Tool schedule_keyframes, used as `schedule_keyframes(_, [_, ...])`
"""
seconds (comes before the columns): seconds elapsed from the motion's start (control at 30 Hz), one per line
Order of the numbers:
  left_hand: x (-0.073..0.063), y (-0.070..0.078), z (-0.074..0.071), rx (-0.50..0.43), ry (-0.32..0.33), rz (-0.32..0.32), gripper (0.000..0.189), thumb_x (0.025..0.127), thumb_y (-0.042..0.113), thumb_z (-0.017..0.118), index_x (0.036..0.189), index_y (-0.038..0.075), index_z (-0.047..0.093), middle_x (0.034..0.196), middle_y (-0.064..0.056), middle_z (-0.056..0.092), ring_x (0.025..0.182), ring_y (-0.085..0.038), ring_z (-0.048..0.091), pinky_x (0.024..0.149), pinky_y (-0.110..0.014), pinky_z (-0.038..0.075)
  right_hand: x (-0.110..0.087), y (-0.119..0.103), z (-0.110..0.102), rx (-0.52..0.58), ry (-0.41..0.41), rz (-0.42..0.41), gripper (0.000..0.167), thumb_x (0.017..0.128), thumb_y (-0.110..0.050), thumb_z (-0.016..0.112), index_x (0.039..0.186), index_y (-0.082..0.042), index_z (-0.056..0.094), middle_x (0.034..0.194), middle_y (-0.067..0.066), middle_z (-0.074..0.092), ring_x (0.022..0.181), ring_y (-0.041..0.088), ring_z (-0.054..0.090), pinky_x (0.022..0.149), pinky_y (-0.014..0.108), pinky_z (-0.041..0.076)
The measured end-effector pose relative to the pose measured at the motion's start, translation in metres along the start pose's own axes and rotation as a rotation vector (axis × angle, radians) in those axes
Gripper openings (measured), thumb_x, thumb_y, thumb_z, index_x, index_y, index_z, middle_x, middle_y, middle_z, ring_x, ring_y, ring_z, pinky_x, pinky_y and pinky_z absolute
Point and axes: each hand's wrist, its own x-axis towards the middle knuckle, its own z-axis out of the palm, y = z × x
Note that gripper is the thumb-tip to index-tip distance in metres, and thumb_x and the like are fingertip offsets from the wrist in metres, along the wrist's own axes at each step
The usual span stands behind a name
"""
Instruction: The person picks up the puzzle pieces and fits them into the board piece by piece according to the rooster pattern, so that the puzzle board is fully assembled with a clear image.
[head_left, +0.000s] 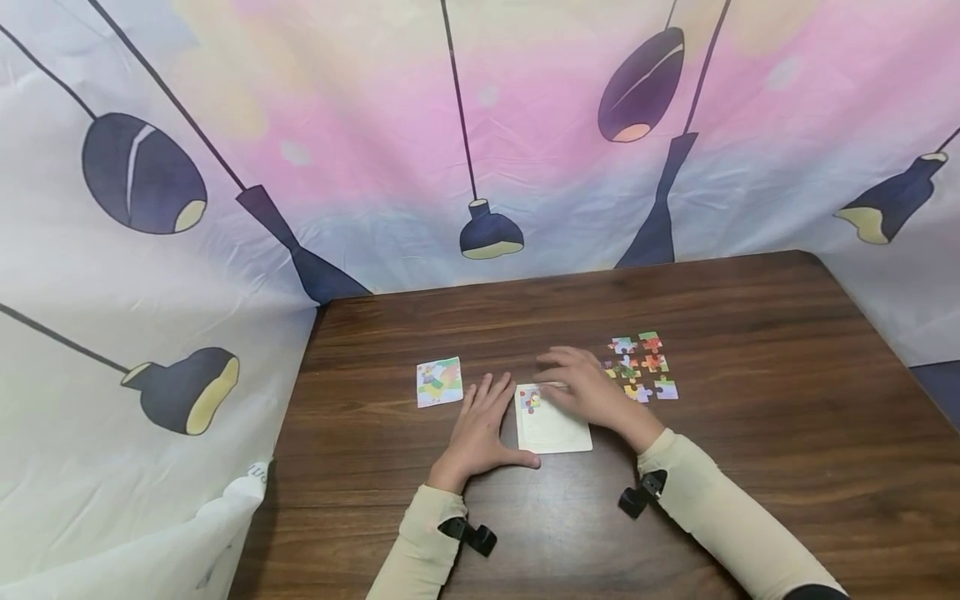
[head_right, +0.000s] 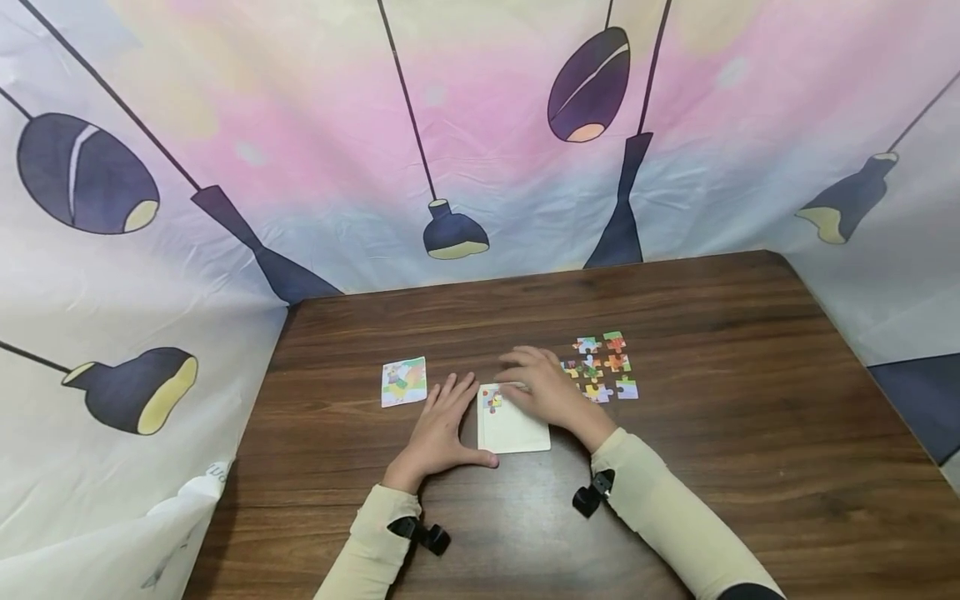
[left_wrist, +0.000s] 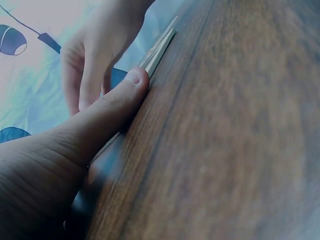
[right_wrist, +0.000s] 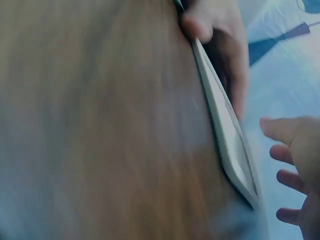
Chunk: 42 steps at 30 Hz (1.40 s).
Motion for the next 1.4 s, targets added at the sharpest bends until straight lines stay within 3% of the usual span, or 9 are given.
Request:
schedule_keyframes(0.13, [-0.001,0.001,0.001,-0.009,0.002,-0.005,0.133,0.067,0.071,0.09,0.168,0.008,0.029,0.175,-0.008,0.023,0.163,-0.031,0.008,0.131,-0.054,0.006,-0.007,0.023,-0.024,0.014,0.071,0.043,0.026,0.096,-0.013,0.079,0.12,-0.004,0.079,0.139,0.022,0.065,0.136,0.049,0.052,0.112,0.072,0.036])
schedule_keyframes(0.3, [-0.001,0.003,0.002,-0.007,0.004,-0.003,0.134,0.066,0.072,0.09,0.167,0.008,0.03,0.175,-0.009,0.024,0.163,-0.032,0.008,0.131,-0.054,0.006,-0.025,0.054,-0.064,0.067,0.104,0.18,0.033,0.097,-0.011,0.077,0.128,0.001,0.074,0.142,0.029,0.06,0.136,0.053,0.048,0.112,0.074,0.032])
schedule_keyframes(0.47, [-0.002,0.004,0.002,-0.002,0.013,-0.005,0.134,0.065,0.071,0.091,0.167,0.009,0.031,0.174,-0.008,0.025,0.163,-0.031,0.01,0.131,-0.053,0.006,-0.048,0.084,-0.095,0.107,0.075,0.318,0.04,0.101,-0.013,0.073,0.137,0.003,0.068,0.148,0.032,0.054,0.138,0.056,0.044,0.113,0.077,0.028])
schedule_keyframes(0.63, [-0.002,0.004,0.002,-0.009,0.013,-0.002,0.134,0.066,0.071,0.091,0.168,0.009,0.03,0.174,-0.008,0.025,0.163,-0.031,0.009,0.131,-0.053,0.005,-0.067,0.107,-0.115,0.09,-0.005,0.426,0.038,0.102,-0.01,0.071,0.137,0.006,0.067,0.144,0.034,0.056,0.135,0.056,0.048,0.11,0.073,0.037])
schedule_keyframes(0.77, [-0.003,0.003,0.002,-0.008,0.016,0.003,0.133,0.066,0.071,0.09,0.167,0.009,0.03,0.174,-0.008,0.025,0.163,-0.031,0.01,0.131,-0.053,0.005,-0.07,0.113,-0.12,0.078,-0.098,0.427,0.038,0.102,-0.006,0.071,0.137,0.007,0.066,0.14,0.034,0.059,0.133,0.055,0.051,0.108,0.072,0.041])
schedule_keyframes(0.87, [-0.004,0.001,0.001,0.006,0.02,-0.003,0.133,0.066,0.071,0.09,0.167,0.009,0.031,0.174,-0.008,0.025,0.163,-0.031,0.01,0.131,-0.053,0.005,-0.064,0.113,-0.12,0.038,-0.137,0.391,0.04,0.101,-0.009,0.072,0.138,0.006,0.067,0.139,0.032,0.06,0.132,0.055,0.05,0.11,0.073,0.037])
schedule_keyframes(1.1, [-0.003,-0.001,-0.002,0.001,0.018,0.002,0.132,0.068,0.071,0.089,0.167,0.008,0.03,0.174,-0.009,0.024,0.163,-0.032,0.009,0.131,-0.054,0.005,-0.056,0.113,-0.119,-0.052,-0.168,0.39,0.035,0.101,-0.011,0.072,0.133,0.004,0.069,0.138,0.031,0.059,0.132,0.056,0.045,0.108,0.077,0.031])
schedule_keyframes(1.4, [0.0,-0.002,0.002,0.034,0.032,0.01,0.13,0.07,0.074,0.087,0.168,0.01,0.031,0.174,-0.008,0.024,0.163,-0.032,0.011,0.131,-0.054,0.007,-0.058,0.114,-0.116,-0.054,-0.164,0.408,0.034,0.106,-0.011,0.065,0.134,0.007,0.06,0.142,0.033,0.053,0.134,0.058,0.042,0.104,0.082,0.03])
